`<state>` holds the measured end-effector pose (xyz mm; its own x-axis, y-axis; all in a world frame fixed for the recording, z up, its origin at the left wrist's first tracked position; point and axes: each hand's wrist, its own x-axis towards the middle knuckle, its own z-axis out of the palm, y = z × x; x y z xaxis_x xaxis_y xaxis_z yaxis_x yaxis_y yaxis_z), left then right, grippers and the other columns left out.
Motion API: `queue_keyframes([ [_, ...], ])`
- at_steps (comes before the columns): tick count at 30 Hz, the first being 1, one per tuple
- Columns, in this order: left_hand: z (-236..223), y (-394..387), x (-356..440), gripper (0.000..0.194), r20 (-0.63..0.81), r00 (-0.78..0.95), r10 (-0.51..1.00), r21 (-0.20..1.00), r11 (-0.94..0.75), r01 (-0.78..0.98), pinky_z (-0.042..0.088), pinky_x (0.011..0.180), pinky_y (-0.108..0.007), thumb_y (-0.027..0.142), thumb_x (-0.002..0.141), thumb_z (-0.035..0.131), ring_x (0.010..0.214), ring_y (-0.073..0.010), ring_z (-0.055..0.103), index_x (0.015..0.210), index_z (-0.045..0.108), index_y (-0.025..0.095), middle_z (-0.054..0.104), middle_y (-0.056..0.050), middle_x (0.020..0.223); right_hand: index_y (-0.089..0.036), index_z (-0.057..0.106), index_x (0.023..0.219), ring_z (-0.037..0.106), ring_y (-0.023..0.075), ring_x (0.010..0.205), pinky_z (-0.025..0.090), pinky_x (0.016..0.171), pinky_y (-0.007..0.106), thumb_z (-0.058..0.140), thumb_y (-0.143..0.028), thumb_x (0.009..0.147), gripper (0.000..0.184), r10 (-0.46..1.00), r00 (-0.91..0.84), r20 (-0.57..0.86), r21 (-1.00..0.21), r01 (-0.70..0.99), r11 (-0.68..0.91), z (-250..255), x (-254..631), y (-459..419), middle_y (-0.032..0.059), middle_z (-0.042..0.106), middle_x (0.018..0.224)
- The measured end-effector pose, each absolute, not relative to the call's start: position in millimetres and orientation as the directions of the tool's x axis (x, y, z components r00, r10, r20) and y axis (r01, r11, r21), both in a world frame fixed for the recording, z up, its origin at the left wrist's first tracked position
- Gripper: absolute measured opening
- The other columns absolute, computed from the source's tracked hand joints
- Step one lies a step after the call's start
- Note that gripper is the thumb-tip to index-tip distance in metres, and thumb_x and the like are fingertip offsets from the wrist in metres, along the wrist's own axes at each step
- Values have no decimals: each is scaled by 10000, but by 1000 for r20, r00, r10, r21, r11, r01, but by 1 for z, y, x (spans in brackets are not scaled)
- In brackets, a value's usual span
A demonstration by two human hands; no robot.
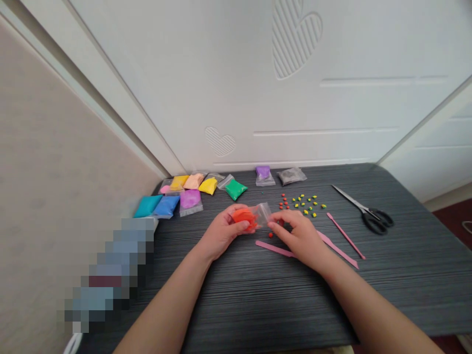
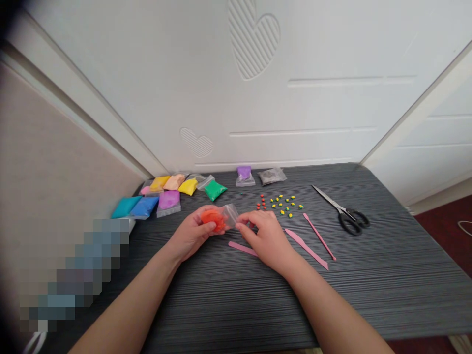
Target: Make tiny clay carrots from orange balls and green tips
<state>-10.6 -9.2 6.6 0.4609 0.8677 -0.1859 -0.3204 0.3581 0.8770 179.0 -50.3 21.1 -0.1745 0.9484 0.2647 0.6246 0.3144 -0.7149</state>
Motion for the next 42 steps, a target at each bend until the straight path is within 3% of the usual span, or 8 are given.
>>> queue_keyframes([
  [5,6,-13,-6,251,-138,403,905,939,249,-237,478,737,-255,151,664,644,778,-146,605,914,626,147,659,-50,872,-197,575,775,526,135,709,384,671,270,464,-260,817,135,960,-144,241,-736,618,278,22,178,-51,-3,604,737],
  [9,10,-15,-4,217,-59,337,940,987,104,-120,446,781,-276,177,664,641,814,-174,597,880,651,156,666,-63,905,-186,551,762,520,150,742,373,713,297,456,-239,815,120,946,-135,296,-698,646,310,22,176,-52,13,596,751],
  [15,21,-18,-7,157,66,320,945,993,-94,73,413,811,-258,181,659,640,843,-185,587,808,690,192,675,-48,881,-234,546,1025,520,167,942,381,849,337,492,-302,805,237,934,-114,340,-775,528,347,23,181,-51,32,595,995],
  [21,21,-21,-6,170,101,391,915,974,-172,151,413,805,-248,199,696,605,854,-181,587,847,683,210,669,-38,910,-229,602,854,540,155,899,391,830,320,495,-254,809,118,921,-95,379,-793,480,376,26,182,-53,10,629,882],
  [32,17,-24,-3,214,75,438,896,956,-190,225,415,787,-237,263,706,602,851,-177,587,905,663,215,658,-32,939,-186,471,808,481,160,784,370,723,306,419,-184,817,52,895,-81,438,-648,662,377,20,175,-56,32,544,798],
  [42,17,-29,1,200,26,404,914,992,-74,104,426,698,-242,285,683,629,746,-147,563,828,626,148,628,-20,803,-200,469,1004,529,167,848,413,730,291,400,-250,846,179,851,1,524,-630,673,388,8,170,-56,52,569,897],
])
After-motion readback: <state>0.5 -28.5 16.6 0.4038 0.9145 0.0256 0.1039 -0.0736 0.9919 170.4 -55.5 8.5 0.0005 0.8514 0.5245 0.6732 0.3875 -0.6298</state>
